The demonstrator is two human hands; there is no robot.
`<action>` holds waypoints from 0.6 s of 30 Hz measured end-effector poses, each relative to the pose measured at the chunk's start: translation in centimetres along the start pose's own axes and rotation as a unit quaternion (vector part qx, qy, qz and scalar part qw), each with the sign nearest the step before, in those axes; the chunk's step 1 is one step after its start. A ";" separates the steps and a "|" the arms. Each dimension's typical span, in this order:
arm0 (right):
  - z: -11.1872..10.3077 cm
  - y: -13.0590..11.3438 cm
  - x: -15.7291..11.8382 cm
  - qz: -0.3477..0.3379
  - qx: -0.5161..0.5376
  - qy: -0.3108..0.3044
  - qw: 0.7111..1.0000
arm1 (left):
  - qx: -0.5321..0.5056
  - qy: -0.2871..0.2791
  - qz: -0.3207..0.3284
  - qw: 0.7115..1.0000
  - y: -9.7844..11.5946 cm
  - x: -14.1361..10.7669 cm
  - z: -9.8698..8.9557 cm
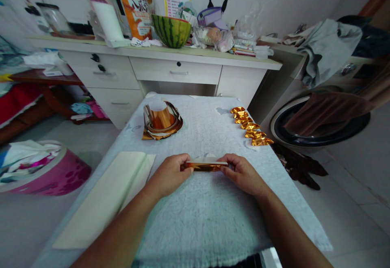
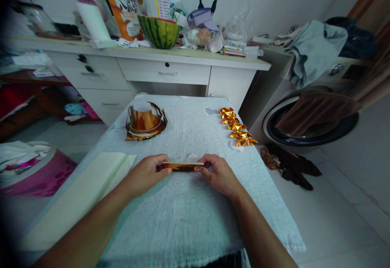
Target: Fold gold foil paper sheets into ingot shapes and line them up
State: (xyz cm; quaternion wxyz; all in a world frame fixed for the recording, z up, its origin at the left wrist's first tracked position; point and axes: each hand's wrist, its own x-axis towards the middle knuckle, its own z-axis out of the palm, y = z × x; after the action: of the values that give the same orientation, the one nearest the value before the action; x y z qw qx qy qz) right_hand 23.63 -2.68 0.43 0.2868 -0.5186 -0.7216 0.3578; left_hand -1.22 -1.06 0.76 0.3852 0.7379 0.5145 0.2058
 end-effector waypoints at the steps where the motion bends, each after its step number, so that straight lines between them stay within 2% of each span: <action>1: 0.0 0.0 0.0 -0.006 0.007 -0.001 1.000 | 0.000 0.003 0.008 1.000 0.0 0.0 0.0; 6: 0.1 0.0 -0.1 -0.015 0.006 -0.002 1.000 | -0.005 0.017 0.062 0.998 0.4 -0.2 0.1; 10: 0.0 -0.1 -0.1 -0.001 0.008 -0.008 1.000 | -0.036 -0.005 0.085 0.996 0.5 -0.3 0.1; 14: 0.0 -0.1 0.0 0.013 0.001 -0.009 1.000 | -0.042 -0.047 0.083 0.995 0.5 -0.2 0.1; 18: 0.0 -0.2 -0.1 0.011 0.007 -0.007 1.000 | -0.045 -0.057 0.064 0.995 0.6 -0.3 0.1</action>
State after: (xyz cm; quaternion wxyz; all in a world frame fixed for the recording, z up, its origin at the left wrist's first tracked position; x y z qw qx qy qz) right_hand 23.52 -2.78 0.59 0.2811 -0.5222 -0.7154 0.3694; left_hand -0.94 -1.48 1.20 0.4326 0.7618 0.4335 0.2111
